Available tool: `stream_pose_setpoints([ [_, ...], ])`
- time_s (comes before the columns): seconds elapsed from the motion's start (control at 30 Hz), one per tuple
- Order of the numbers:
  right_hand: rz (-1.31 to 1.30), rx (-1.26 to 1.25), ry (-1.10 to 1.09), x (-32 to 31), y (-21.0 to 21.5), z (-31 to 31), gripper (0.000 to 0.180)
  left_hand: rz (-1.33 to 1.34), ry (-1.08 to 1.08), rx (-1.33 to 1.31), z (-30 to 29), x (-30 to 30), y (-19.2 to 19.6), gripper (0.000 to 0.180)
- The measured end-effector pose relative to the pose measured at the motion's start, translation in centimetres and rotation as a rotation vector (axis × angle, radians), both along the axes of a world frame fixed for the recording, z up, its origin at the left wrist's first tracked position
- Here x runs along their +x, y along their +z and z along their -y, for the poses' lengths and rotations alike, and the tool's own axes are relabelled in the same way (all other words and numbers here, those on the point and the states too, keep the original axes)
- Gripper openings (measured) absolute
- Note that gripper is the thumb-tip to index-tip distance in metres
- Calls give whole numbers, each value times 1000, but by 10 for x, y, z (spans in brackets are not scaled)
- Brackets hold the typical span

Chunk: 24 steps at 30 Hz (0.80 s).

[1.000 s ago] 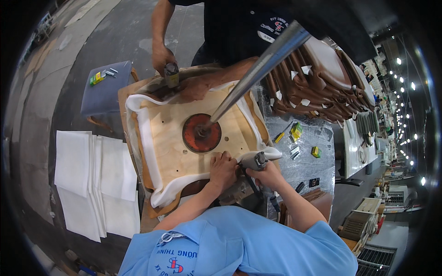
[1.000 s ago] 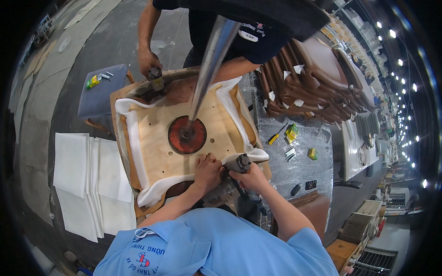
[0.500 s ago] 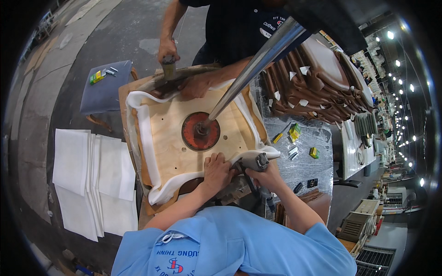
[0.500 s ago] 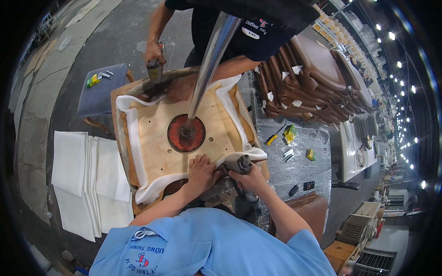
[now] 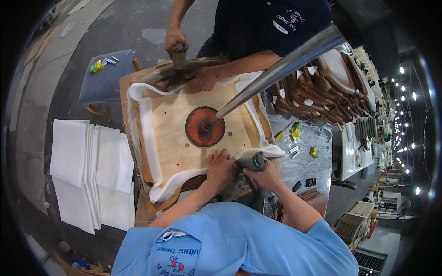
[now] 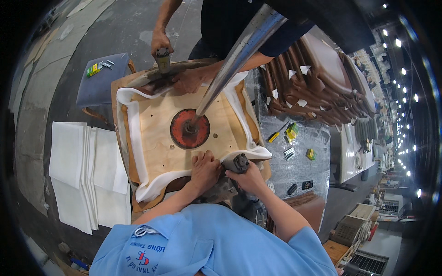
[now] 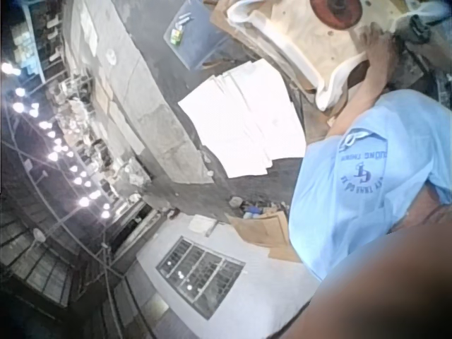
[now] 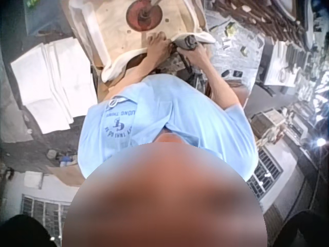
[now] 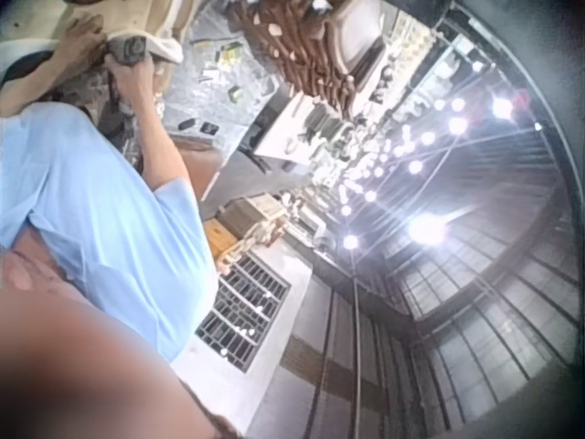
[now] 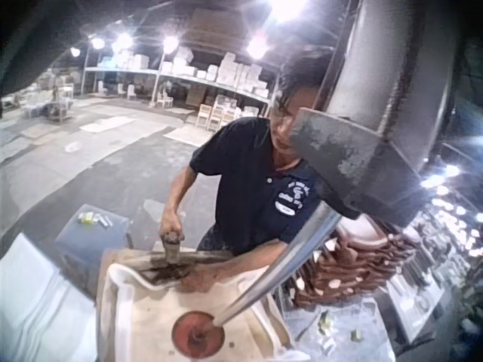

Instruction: The person uses a pneumatic staple gun to attach white fabric to a wooden chair base while a coworker assists by holding the frame and applying staples. They flip the chair, place a brown leather cover over the cushion, and continue stapling the fabric to secure it.

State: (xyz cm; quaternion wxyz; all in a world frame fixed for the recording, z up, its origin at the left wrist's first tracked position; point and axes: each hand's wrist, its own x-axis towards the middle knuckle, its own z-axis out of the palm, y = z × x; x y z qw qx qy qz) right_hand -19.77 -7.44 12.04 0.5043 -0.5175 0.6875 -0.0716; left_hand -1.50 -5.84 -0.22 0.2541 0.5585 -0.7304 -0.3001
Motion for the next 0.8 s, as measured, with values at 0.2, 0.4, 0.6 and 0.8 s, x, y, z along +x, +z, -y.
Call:
stream_pose_setpoints([
  [0.2, -56, -26, -44, 2, 6, -3, 33, 52, -61, -53, -8, 24, 14, 27],
  [0.4, 0, -1, -53, -6, 4, 2, 31, 69, -126, -53, -13, 25, 19, 29],
  [0.6, 165, -23, -163, -13, 0, -10, 31, 42, -89, -59, -6, 18, 12, 18],
  [0.8, 83, 20, -112, -2, 6, -18, 31, -42, -73, 67, -4, 19, 11, 14],
])
